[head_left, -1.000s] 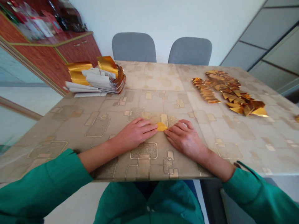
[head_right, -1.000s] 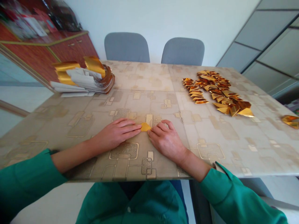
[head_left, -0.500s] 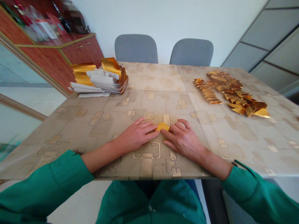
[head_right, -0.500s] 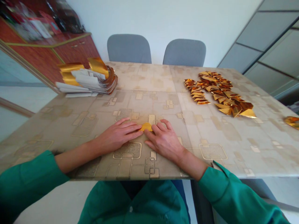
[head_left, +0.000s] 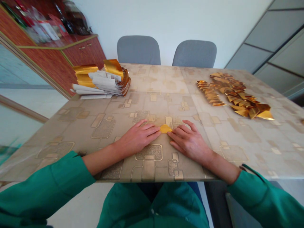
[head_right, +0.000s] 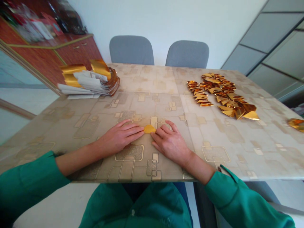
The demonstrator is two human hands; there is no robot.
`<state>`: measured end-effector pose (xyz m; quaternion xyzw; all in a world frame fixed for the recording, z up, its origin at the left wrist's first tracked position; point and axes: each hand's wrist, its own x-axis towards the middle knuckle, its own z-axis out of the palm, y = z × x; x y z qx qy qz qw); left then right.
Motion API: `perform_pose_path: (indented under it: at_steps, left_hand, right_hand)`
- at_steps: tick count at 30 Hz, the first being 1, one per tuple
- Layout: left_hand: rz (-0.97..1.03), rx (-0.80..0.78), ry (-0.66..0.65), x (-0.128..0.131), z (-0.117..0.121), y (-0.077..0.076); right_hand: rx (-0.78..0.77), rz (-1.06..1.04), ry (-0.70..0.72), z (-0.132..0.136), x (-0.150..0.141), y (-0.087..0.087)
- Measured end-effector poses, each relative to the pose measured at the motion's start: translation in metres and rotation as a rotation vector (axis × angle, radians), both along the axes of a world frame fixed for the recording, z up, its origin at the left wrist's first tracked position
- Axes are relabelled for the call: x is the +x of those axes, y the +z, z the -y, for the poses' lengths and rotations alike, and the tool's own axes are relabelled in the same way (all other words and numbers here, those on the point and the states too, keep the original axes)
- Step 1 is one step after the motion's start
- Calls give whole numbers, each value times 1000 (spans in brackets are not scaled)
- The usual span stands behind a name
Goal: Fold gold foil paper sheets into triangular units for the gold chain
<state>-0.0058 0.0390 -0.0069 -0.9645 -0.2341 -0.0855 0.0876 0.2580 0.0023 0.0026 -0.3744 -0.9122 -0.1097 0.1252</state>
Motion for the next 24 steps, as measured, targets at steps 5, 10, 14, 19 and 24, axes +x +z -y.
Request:
perform_pose_path:
  at_steps: [5, 10, 14, 19, 24]
  left_hand:
    - [54, -16, 49, -11, 3, -5]
    - [194, -145, 54, -4, -3, 5]
    - [332, -243, 204, 17, -18, 8]
    - [410, -272, 360, 37, -26, -3]
    - [415, -210, 333, 34, -25, -7]
  right_hand:
    - [-40, -102, -5, 0, 4, -3]
    - [-183, -294, -167, -14, -8, -1]
    - [-236, -411, -325, -23, -21, -5]
    - [-200, -355, -402, -24, -34, -11]
    - [-170, -321, -410, -23, -33, -15]
